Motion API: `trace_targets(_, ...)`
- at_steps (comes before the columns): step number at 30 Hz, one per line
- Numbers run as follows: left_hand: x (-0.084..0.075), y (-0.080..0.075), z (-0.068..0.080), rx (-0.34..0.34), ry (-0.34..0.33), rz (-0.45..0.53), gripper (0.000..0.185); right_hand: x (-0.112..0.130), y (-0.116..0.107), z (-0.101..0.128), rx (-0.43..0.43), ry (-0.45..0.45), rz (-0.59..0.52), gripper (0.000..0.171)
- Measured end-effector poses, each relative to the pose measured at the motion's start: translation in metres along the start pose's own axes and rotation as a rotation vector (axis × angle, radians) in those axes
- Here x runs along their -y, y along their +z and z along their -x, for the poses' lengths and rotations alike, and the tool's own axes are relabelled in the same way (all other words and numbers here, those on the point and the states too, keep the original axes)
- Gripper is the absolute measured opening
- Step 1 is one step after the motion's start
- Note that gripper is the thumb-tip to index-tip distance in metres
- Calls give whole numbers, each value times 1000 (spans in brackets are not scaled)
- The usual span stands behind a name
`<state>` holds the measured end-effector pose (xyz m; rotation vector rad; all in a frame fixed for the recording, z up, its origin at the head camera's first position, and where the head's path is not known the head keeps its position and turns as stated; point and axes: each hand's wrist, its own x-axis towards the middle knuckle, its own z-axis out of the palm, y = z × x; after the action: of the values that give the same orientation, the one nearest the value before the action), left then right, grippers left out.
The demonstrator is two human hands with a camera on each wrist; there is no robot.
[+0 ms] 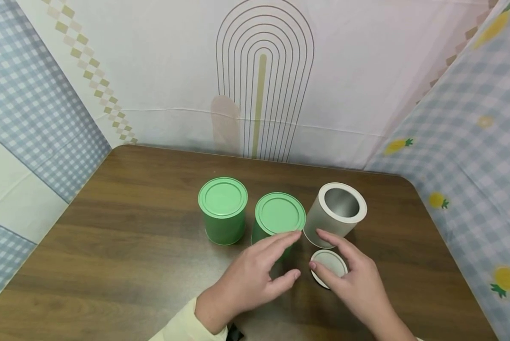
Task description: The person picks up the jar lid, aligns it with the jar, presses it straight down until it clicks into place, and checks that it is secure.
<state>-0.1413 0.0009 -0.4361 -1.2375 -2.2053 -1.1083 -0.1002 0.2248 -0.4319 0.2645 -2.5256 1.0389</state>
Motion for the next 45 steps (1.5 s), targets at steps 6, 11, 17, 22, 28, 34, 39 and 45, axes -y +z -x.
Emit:
trace_targets(6,0,6,1,0,16,8,56,-4,1,5,-8,-21,2,63)
trace_targets(11,-1,8,3,70,-26,33,55,-4,0,8,-12,-24,10,62)
trace_targets(17,2,12,4,112,-46,12,58,-4,1,11,-17,-16,3,62)
trace_targets(22,4,16,5,112,-38,-18,61,-5,1,14,-27,-32,-4,63)
trace_targets(28,3,20,6,105,-47,-13,62,-8,2,18,-28,-57,-19,66)
trace_targets(34,1,23,7,124,-103,1,68,-11,2,23,-15,-30,8,67)
trace_targets(39,3,27,7,149,-139,29,69,-14,1,25,-7,-20,24,66)
trace_targets(45,5,31,8,180,-165,44,68,-15,0,27,-4,-20,21,67)
